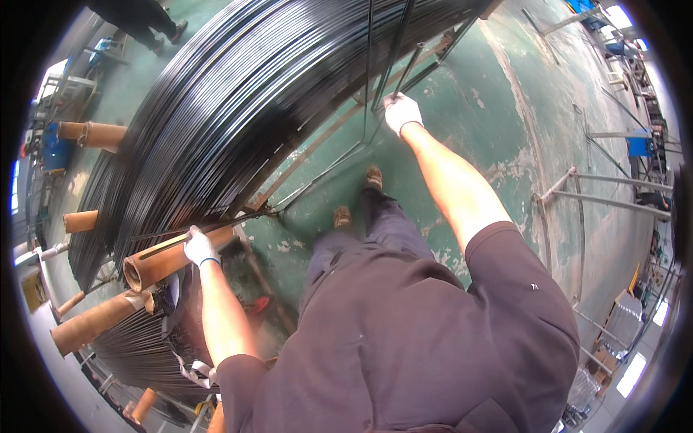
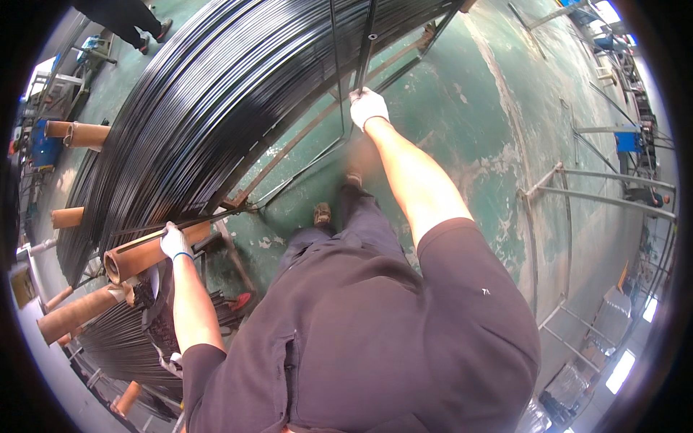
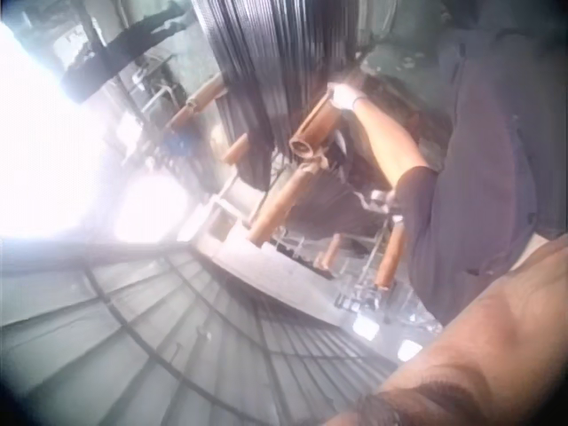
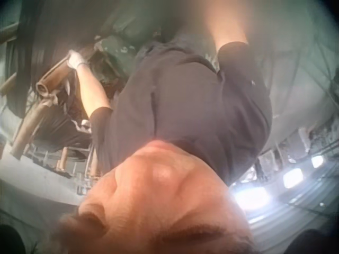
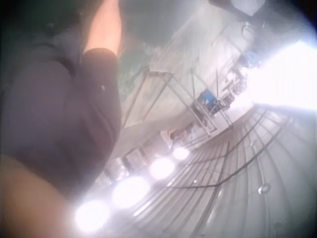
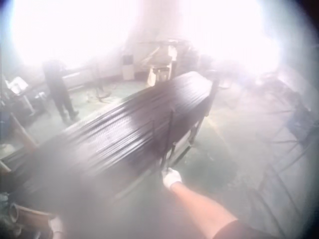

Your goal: The person operates a metal rod bending machine, loading straight rods and retrieving bent ones. They then manually bend individual rods on a wooden jig and place the finished pieces onto a rack.

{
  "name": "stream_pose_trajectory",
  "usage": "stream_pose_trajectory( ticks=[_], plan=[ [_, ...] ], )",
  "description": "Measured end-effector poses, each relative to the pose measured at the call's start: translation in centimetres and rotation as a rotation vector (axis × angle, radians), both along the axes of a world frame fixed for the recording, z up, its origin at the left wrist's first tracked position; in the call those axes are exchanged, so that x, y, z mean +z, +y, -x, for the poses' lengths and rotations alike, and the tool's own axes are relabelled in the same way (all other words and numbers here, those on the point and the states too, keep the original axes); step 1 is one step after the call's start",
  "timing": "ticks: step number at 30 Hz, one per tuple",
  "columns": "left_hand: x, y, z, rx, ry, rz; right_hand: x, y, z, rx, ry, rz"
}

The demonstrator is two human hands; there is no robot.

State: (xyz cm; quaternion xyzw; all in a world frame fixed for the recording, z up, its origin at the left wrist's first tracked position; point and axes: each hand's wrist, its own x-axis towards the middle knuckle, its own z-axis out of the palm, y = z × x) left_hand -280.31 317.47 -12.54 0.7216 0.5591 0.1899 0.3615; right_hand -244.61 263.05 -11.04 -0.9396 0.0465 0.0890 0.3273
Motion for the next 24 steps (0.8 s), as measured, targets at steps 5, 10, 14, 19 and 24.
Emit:
stream_pose_trajectory(
  ticks=[5,10,14,19,24],
  plan=[
    [-1.1,1.5,-0.4,0.263,-0.201,0.155,-0.9,1.8,-6.1,0.092,0.046,0.019],
    [2.5,-1.8,-4.5,0.352,-0.349,0.248,0.3,1.8,-9.4,0.123,0.062,0.001],
    [0.0,1.0,-1.7,0.265,-0.232,0.102,0.7,3.5,-10.8,0.211,0.074,0.047],
    [-1.2,1.7,-0.8,0.263,-0.09,-0.002,-0.6,4.8,-11.6,0.272,0.001,0.171],
    [-0.9,2.9,2.1,0.158,0.08,-0.026,2.8,6.4,-11.2,0.243,-0.005,0.138]
  ],
)
